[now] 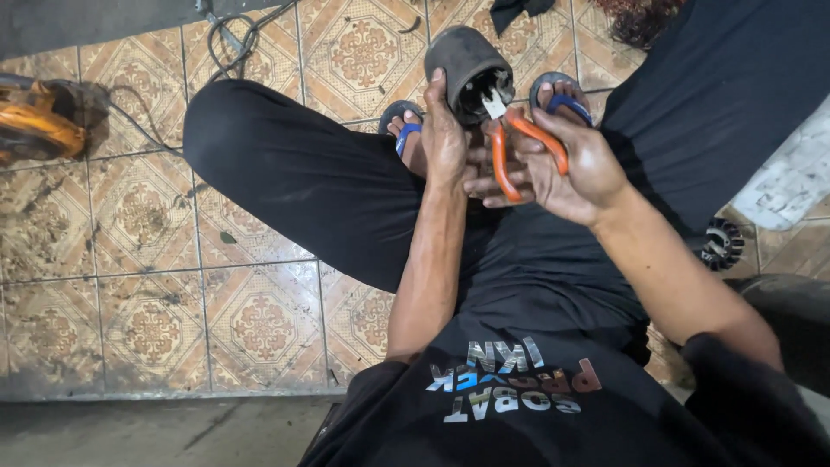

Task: The person sits on the floor and uses orange-handled pliers to scrape and pull debris from the inside of a dark metal cylinder. The person repeatedly rotates the cylinder and uses the pliers to remove material from the interior surface.

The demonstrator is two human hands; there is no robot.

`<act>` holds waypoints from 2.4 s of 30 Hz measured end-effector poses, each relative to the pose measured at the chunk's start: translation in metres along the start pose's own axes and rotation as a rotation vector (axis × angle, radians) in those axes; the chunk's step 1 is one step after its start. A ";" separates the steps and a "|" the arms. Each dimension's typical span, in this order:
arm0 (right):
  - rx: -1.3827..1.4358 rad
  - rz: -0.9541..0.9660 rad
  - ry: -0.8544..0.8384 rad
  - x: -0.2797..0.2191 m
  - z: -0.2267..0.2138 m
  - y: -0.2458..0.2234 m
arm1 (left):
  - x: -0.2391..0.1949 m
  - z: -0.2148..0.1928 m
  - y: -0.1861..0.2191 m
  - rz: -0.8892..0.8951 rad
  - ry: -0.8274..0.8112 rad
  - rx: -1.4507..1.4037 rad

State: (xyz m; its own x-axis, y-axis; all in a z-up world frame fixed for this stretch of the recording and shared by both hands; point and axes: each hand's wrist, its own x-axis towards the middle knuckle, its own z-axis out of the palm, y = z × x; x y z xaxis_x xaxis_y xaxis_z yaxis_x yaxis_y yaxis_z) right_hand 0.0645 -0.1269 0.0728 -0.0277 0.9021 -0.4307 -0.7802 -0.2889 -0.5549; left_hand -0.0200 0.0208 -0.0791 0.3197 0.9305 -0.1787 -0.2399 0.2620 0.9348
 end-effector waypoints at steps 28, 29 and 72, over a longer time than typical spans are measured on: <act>-0.499 -0.577 0.221 0.030 -0.030 0.064 | -0.007 0.031 0.067 -0.184 -0.132 -0.564; -0.729 -0.628 0.256 0.027 -0.033 0.066 | -0.003 0.030 0.065 -0.217 -0.028 -0.530; -0.283 -0.286 0.224 0.016 -0.049 0.046 | -0.018 0.016 0.053 0.104 -0.067 -0.657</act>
State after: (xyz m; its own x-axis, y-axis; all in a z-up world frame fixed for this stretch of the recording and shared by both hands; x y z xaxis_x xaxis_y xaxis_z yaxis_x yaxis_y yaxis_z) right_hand 0.0588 -0.1415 0.0051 0.3236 0.8759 -0.3578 -0.5344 -0.1429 -0.8330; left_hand -0.0239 0.0138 -0.0218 0.3157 0.9470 -0.0585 -0.7744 0.2928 0.5609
